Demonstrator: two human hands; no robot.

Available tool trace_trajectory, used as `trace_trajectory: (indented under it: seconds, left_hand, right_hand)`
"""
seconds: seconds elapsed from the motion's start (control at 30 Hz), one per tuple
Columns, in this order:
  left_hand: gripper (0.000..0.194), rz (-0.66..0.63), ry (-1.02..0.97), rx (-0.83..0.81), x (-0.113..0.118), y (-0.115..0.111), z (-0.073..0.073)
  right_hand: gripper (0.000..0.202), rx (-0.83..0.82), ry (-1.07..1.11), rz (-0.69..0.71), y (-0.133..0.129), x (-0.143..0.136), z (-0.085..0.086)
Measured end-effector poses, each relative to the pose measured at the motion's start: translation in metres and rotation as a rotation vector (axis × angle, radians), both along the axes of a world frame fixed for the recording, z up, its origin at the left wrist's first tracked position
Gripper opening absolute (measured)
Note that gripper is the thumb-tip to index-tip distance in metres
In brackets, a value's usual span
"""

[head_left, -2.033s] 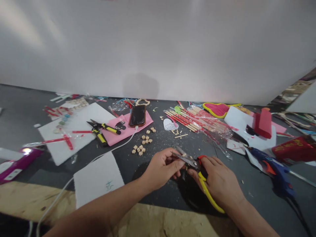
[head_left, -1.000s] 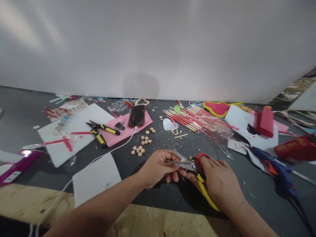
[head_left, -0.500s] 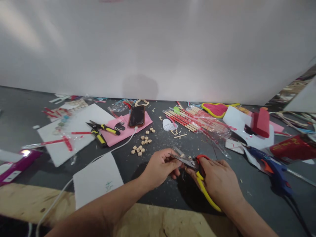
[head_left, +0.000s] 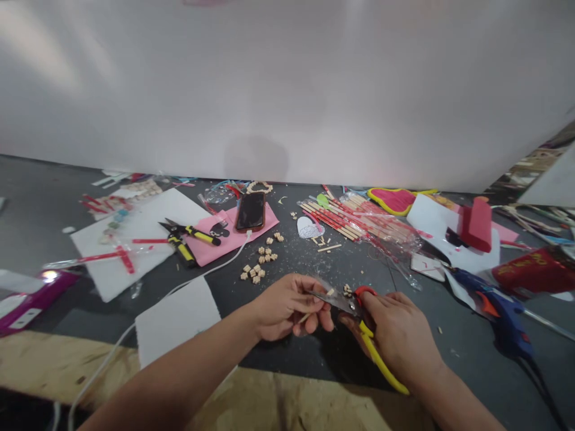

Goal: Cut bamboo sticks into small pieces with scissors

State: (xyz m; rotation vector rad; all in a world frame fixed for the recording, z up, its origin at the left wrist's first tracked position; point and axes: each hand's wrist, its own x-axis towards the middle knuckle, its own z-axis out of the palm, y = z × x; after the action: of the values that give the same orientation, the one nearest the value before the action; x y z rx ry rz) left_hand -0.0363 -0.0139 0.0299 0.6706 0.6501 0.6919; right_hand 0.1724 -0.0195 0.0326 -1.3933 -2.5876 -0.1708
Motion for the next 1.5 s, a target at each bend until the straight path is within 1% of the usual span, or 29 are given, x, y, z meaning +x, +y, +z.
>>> trace_trajectory:
  seconds: [0.07,0.13,0.2,0.3,0.37,0.5,0.6,0.67,0.73,0.83,1.03,1.1,1.17,1.2,1.27,1.4,1.5]
  left_hand:
    - [0.021,-0.053,-0.05,-0.027,-0.001,0.0,0.0]
    - [0.022,-0.057,-0.05,-0.027,0.001,0.001,-0.001]
    - [0.021,0.025,0.018,0.022,0.006,0.0,-0.001]
    - [0.018,0.207,0.195,0.203,0.015,-0.001,-0.002]
    - [0.019,0.278,0.305,0.307,0.019,-0.003,-0.004]
    - [0.018,0.34,0.469,0.391,0.021,-0.004,-0.007]
    - [0.016,0.345,0.568,0.409,0.021,-0.004,-0.007]
    - [0.017,0.335,0.597,0.402,0.02,-0.004,-0.005]
    - [0.018,0.316,0.574,0.395,0.018,-0.004,-0.003]
    - [0.017,0.281,0.473,0.368,0.015,-0.004,-0.002]
    - [0.017,0.086,0.13,0.107,0.006,0.001,-0.004]
    - [0.019,0.034,0.058,0.055,0.003,0.003,-0.005]
    - [0.02,0.002,0.03,0.031,0.001,0.004,-0.005]
    - [0.021,0.002,0.031,0.037,0.002,0.004,-0.005]
    - [0.02,0.043,0.069,0.078,0.004,0.003,-0.005]
    - [0.022,0.195,0.191,0.201,0.012,-0.001,-0.004]
    - [0.024,0.286,0.261,0.238,0.016,-0.002,-0.004]
  right_hand:
    - [0.023,-0.021,0.007,0.018,0.0,0.0,-0.001]
    - [0.022,-0.025,0.008,0.017,0.001,0.001,-0.002]
    - [0.023,-0.002,-0.005,-0.01,0.002,0.002,-0.002]
    - [0.024,0.036,-0.053,-0.083,0.005,0.002,-0.002]
    - [0.025,0.043,-0.081,-0.125,0.006,0.002,-0.001]
    - [0.026,0.043,-0.095,-0.156,0.004,0.001,0.0]
    - [0.026,0.029,-0.097,-0.149,0.003,0.0,0.0]
    - [0.025,0.018,-0.093,-0.141,0.002,0.0,-0.001]
    - [0.024,0.009,-0.087,-0.134,0.002,0.0,-0.001]
    - [0.022,0.005,-0.076,-0.116,0.002,0.0,-0.002]
    - [0.019,-0.013,-0.041,-0.086,0.002,0.001,0.0]
    - [0.019,-0.014,-0.024,-0.068,0.003,0.001,0.001]
    - [0.018,-0.016,-0.016,-0.053,0.003,0.001,0.0]
    - [0.018,-0.018,-0.019,-0.052,0.004,0.002,0.0]
    - [0.019,-0.017,-0.036,-0.068,0.005,0.002,0.0]
    - [0.02,-0.006,-0.085,-0.12,0.006,0.003,0.0]
    - [0.02,-0.015,-0.099,-0.135,0.006,0.003,0.0]
